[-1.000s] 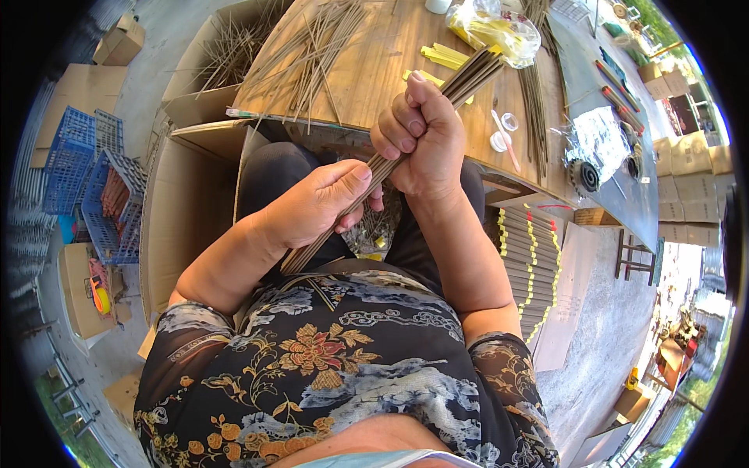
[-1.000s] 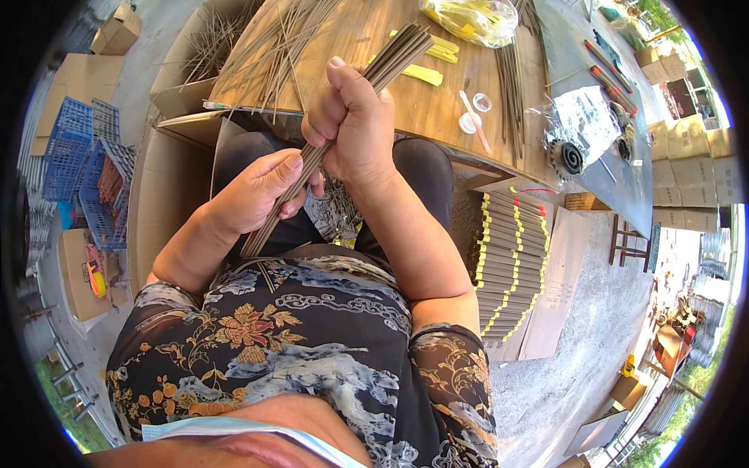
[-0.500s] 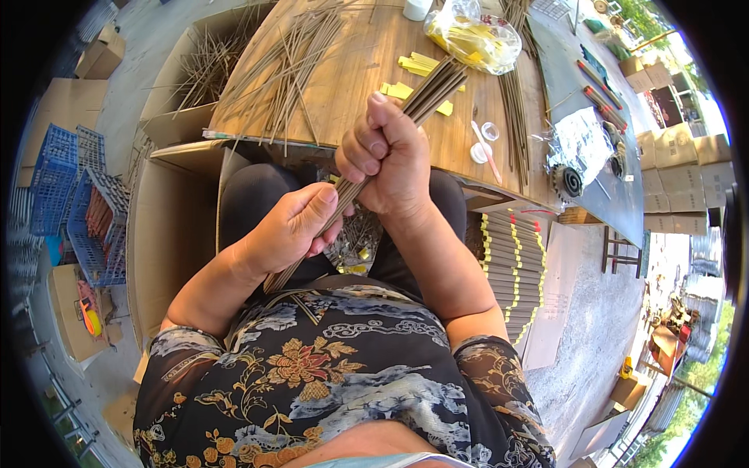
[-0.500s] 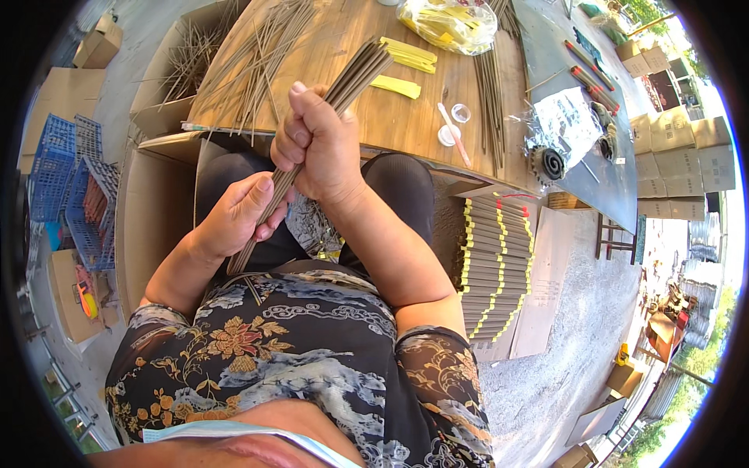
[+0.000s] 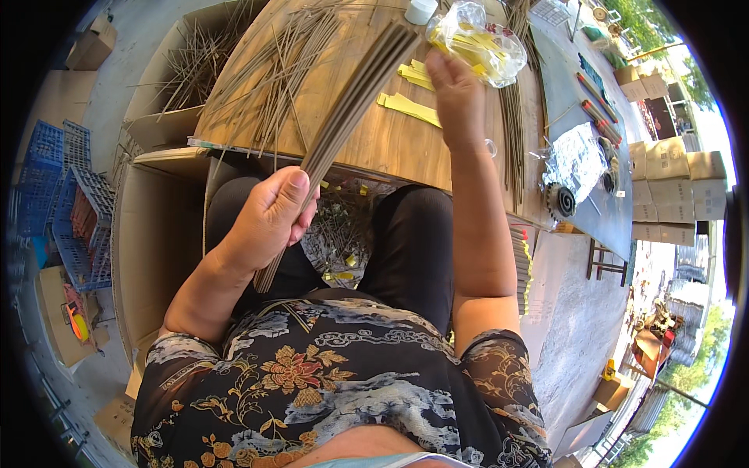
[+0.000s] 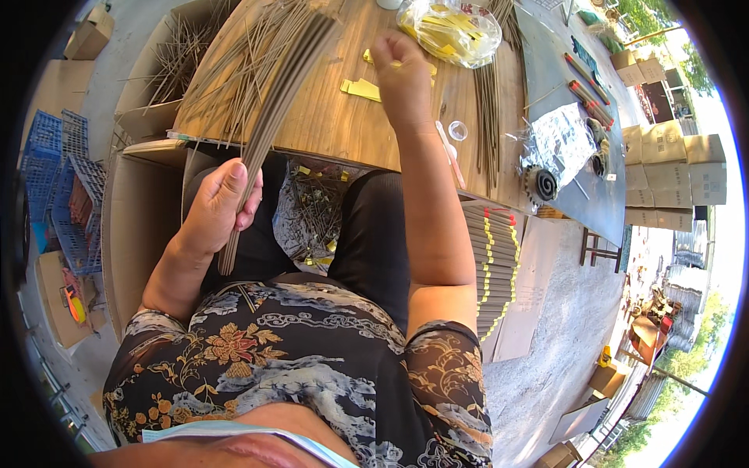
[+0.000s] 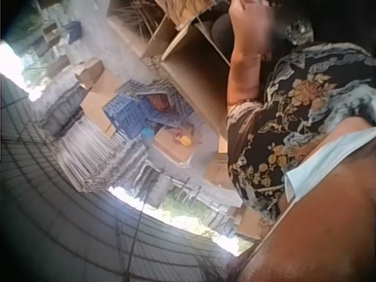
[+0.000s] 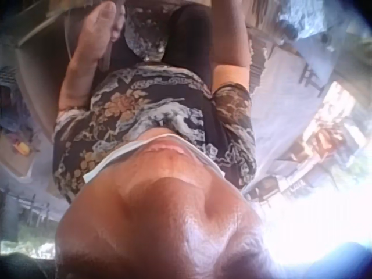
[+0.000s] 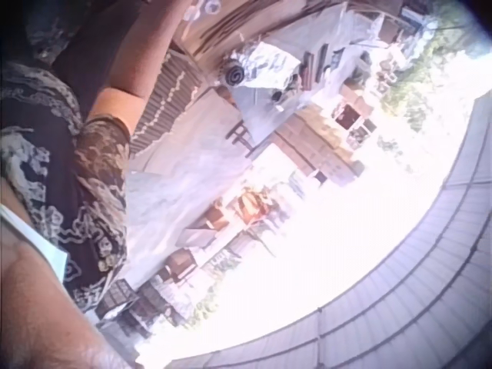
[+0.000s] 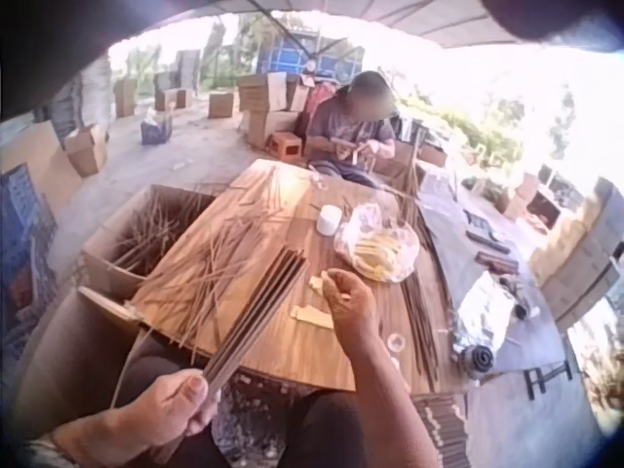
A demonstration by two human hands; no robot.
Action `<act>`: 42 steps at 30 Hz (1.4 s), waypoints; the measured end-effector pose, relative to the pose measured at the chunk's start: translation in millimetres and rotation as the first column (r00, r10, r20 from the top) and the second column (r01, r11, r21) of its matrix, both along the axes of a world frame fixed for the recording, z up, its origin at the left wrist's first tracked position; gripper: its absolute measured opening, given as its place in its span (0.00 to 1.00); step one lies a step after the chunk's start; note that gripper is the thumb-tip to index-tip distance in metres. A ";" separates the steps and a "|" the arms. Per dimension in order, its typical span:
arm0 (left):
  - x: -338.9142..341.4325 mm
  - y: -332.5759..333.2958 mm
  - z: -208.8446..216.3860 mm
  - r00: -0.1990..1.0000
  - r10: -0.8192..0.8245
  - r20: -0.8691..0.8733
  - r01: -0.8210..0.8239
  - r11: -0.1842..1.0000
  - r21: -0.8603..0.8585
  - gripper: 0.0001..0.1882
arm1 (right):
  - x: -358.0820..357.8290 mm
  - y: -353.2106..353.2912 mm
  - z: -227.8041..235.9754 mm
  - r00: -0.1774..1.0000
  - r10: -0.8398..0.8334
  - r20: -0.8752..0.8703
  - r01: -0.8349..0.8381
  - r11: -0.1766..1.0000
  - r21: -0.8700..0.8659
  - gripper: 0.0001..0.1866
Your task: The person gathers thin sticks, aligns them into a bundle, and secures the bundle with a yellow rubber band. The person repeats this process multiple times, placing the finished bundles on the table.
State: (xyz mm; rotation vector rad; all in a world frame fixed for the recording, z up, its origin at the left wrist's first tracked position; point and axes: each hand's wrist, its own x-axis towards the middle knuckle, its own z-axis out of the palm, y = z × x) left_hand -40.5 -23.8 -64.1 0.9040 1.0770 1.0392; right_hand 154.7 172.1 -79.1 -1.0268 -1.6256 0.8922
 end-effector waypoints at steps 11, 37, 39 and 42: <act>-8.0 19.5 -3.7 0.982 0.041 0.182 -0.026 0.996 -0.081 0.20 | 9.8 14.8 -82.3 0.595 -0.131 0.793 -0.080 0.972 0.220 0.06; -3.4 -11.2 19.9 0.997 -0.066 0.025 0.068 0.997 -0.046 0.20 | -21.1 -153.6 36.7 0.809 0.225 -0.543 -0.529 0.680 -0.508 0.05; -0.6 -17.8 20.6 0.997 -0.074 0.035 0.076 0.996 -0.050 0.19 | -21.1 -167.5 36.7 0.803 0.287 -0.522 -0.563 0.650 -0.510 0.07; 2.6 -29.1 25.0 0.996 -0.087 0.004 0.087 0.995 -0.048 0.18 | -22.0 -179.7 37.7 0.796 0.368 -0.481 -0.589 0.656 -0.472 0.09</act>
